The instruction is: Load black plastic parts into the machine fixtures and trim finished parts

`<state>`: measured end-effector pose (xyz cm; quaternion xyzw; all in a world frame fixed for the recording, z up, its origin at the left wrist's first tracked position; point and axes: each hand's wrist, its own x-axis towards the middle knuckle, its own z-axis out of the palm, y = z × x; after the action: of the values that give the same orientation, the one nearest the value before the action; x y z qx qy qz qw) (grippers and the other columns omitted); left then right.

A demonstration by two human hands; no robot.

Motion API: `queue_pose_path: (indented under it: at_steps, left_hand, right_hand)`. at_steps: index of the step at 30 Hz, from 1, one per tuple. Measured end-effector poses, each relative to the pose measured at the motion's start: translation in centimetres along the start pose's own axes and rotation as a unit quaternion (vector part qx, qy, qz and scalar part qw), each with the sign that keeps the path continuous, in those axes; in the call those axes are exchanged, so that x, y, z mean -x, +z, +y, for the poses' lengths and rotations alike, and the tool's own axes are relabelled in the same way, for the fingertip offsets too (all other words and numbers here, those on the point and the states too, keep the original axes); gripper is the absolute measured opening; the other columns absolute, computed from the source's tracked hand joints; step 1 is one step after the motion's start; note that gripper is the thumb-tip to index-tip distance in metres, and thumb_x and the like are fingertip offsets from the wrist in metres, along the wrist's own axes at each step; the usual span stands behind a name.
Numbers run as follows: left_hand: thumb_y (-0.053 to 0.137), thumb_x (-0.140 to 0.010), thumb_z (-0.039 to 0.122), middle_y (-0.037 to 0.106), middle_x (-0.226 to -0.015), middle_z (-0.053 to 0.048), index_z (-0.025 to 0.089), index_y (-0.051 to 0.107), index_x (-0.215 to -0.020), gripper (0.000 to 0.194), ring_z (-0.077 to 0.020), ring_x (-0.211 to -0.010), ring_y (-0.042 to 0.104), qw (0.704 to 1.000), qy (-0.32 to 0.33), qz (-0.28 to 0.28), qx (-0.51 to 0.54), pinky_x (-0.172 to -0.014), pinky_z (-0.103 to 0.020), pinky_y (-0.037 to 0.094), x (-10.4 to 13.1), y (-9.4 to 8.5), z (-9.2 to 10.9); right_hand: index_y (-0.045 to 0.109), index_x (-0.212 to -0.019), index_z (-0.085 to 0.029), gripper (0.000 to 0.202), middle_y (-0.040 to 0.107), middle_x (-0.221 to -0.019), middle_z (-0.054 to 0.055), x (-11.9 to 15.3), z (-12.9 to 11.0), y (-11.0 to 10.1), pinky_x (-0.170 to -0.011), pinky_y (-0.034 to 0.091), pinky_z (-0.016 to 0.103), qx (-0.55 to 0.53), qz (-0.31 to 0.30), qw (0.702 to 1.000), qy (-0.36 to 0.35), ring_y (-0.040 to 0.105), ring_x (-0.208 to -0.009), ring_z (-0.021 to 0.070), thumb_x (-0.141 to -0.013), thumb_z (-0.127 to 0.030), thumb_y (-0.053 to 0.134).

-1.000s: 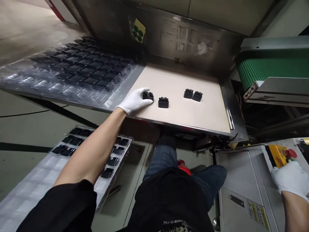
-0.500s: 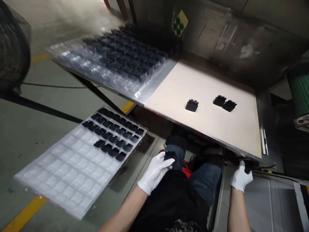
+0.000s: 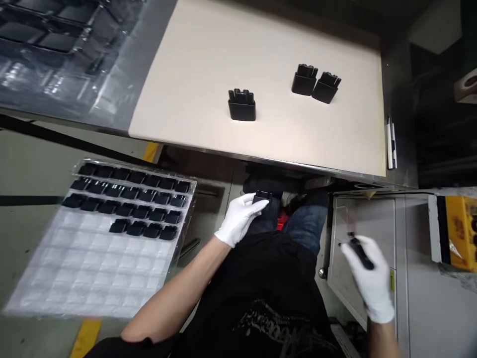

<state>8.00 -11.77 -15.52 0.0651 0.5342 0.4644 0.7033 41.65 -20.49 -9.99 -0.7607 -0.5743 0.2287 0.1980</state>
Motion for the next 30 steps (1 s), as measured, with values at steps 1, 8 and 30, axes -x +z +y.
queue_pose_path:
  at_steps: [1,8,30]
  left_hand:
    - [0.105,-0.054,0.03,0.078,-0.091,-0.007,0.01,0.078,-0.096,0.054,-0.0153,-0.079,0.07,1.0,0.01,0.009,-0.021,-0.078,-0.027,0.056,-0.5,-0.2,-0.3]
    - [0.087,-0.076,0.035,0.08,-0.113,-0.014,0.013,0.078,-0.119,0.049,-0.0296,-0.103,0.076,0.901,0.194,0.096,-0.377,-0.1,-0.042,0.059,-3.0,-3.4,-1.7]
    - [0.106,-0.04,0.051,0.076,-0.082,-0.015,0.013,0.08,-0.087,0.066,-0.0241,-0.068,0.071,0.973,-0.033,-0.196,-0.12,-0.062,-0.033,0.057,-3.1,-8.5,3.6]
  right_hand:
    - [0.075,-0.097,-0.025,0.036,0.077,-0.099,0.008,0.9,-1.1,1.0,-0.082,0.061,0.039,-0.012,-0.067,0.998,-0.017,0.074,-0.088,0.0271,-0.094,-0.06,0.069]
    - [0.072,-0.074,-0.024,0.043,0.071,-0.075,0.006,0.7,-3.5,6.8,-0.075,0.046,0.036,0.169,-0.161,0.964,-0.131,0.064,-0.076,0.0241,-0.101,-0.056,0.062]
    - [0.053,-0.063,-0.021,0.055,0.056,-0.064,-0.001,-3.9,-6.4,4.2,-0.061,0.039,0.029,-0.053,-0.365,0.929,-0.017,0.048,-0.064,0.0148,-0.095,-0.063,0.067]
